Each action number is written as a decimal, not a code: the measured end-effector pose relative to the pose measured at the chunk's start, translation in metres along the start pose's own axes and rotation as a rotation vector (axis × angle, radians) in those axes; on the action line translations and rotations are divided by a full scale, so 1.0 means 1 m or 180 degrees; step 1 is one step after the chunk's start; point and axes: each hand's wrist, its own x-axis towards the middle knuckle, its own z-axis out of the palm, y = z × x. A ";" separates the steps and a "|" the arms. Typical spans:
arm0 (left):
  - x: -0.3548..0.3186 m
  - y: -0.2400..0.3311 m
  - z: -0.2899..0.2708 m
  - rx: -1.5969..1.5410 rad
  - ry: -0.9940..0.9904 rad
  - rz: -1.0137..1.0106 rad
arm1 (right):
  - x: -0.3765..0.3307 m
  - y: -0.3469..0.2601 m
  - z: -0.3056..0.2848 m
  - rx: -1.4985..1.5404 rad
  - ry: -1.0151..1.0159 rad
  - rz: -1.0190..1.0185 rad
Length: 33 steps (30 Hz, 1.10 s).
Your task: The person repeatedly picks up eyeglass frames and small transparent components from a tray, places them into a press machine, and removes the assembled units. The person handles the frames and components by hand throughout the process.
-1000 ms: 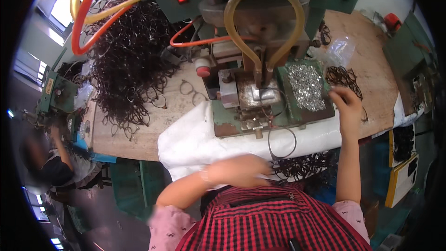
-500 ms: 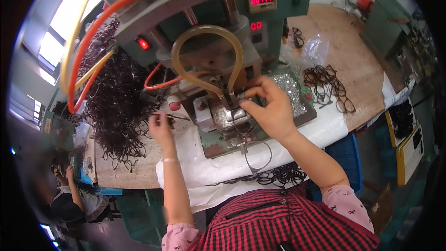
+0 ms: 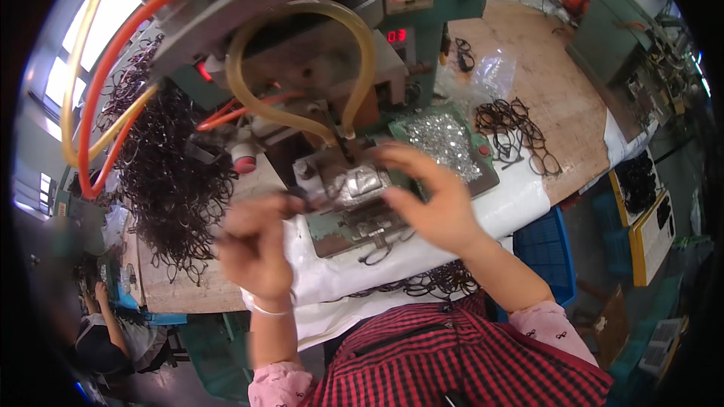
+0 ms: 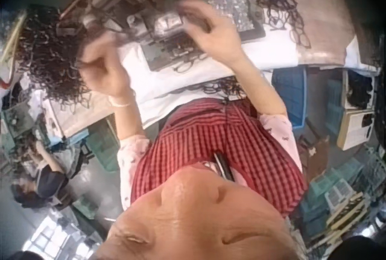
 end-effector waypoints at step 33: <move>-0.009 -0.069 -0.167 0.3946 -0.0028 0.0111 | 0.013 0.086 -0.047 -0.2456 0.0717 -0.0231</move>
